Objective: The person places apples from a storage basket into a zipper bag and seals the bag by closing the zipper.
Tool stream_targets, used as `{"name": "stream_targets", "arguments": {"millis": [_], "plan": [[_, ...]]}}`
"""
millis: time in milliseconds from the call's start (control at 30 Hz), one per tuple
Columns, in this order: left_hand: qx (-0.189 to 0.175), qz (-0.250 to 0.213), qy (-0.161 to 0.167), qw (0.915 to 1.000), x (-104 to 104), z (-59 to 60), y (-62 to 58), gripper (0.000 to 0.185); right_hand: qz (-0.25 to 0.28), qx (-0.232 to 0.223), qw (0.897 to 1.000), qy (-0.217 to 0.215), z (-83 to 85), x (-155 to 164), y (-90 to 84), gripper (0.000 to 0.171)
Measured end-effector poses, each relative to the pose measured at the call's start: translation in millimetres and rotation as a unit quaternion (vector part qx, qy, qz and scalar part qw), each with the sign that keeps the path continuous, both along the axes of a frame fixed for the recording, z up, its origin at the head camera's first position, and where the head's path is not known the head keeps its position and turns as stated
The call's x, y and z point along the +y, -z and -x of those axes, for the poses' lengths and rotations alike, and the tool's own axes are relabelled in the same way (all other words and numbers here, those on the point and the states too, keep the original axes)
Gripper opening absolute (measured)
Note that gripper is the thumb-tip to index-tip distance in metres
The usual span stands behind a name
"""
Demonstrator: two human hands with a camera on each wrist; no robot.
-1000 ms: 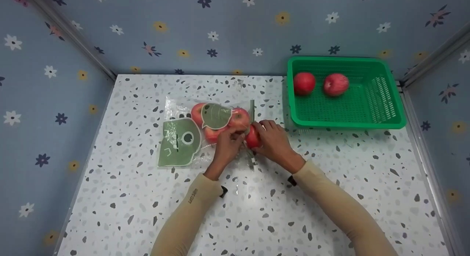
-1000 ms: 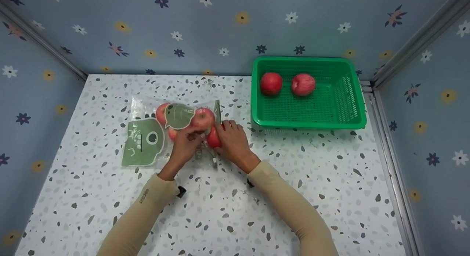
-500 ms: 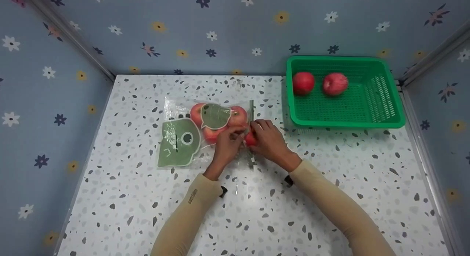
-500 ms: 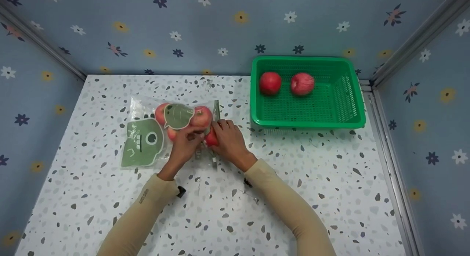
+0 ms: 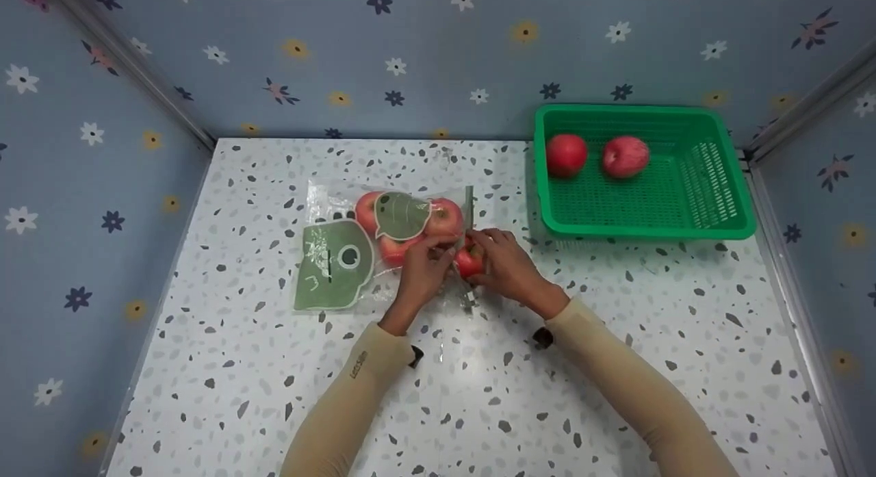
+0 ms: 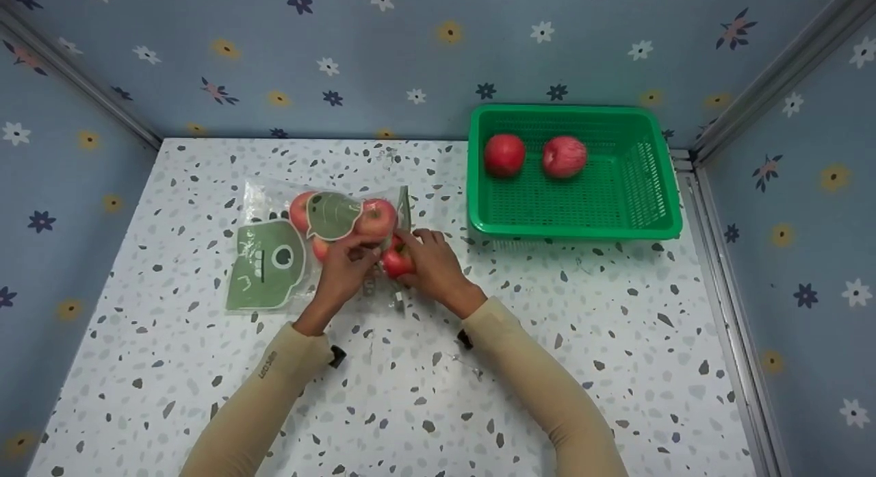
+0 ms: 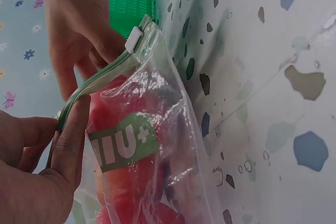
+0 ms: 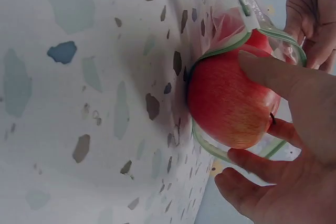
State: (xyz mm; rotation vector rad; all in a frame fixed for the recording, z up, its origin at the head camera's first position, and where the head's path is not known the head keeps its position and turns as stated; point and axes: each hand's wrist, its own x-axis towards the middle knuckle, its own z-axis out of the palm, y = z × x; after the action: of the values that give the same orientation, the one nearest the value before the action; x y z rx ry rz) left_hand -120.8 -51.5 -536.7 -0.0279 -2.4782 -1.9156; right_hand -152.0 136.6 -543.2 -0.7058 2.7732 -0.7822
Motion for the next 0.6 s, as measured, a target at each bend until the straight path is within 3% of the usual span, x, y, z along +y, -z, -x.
{"name": "stream_targets", "arguments": {"millis": [367, 600], "plan": [[0.017, -0.011, 0.006, 0.9998, 1, -0.5, -1.1, 0.023, 0.043, 0.042, 0.998, 0.026, 0.8, -12, 14.6, 0.075], [0.020, -0.009, 0.002, 0.9998, 0, 0.2, 0.8, 0.022, 0.065, 0.007, 0.997, 0.037, 0.4, -4, 13.7, 0.081]]}}
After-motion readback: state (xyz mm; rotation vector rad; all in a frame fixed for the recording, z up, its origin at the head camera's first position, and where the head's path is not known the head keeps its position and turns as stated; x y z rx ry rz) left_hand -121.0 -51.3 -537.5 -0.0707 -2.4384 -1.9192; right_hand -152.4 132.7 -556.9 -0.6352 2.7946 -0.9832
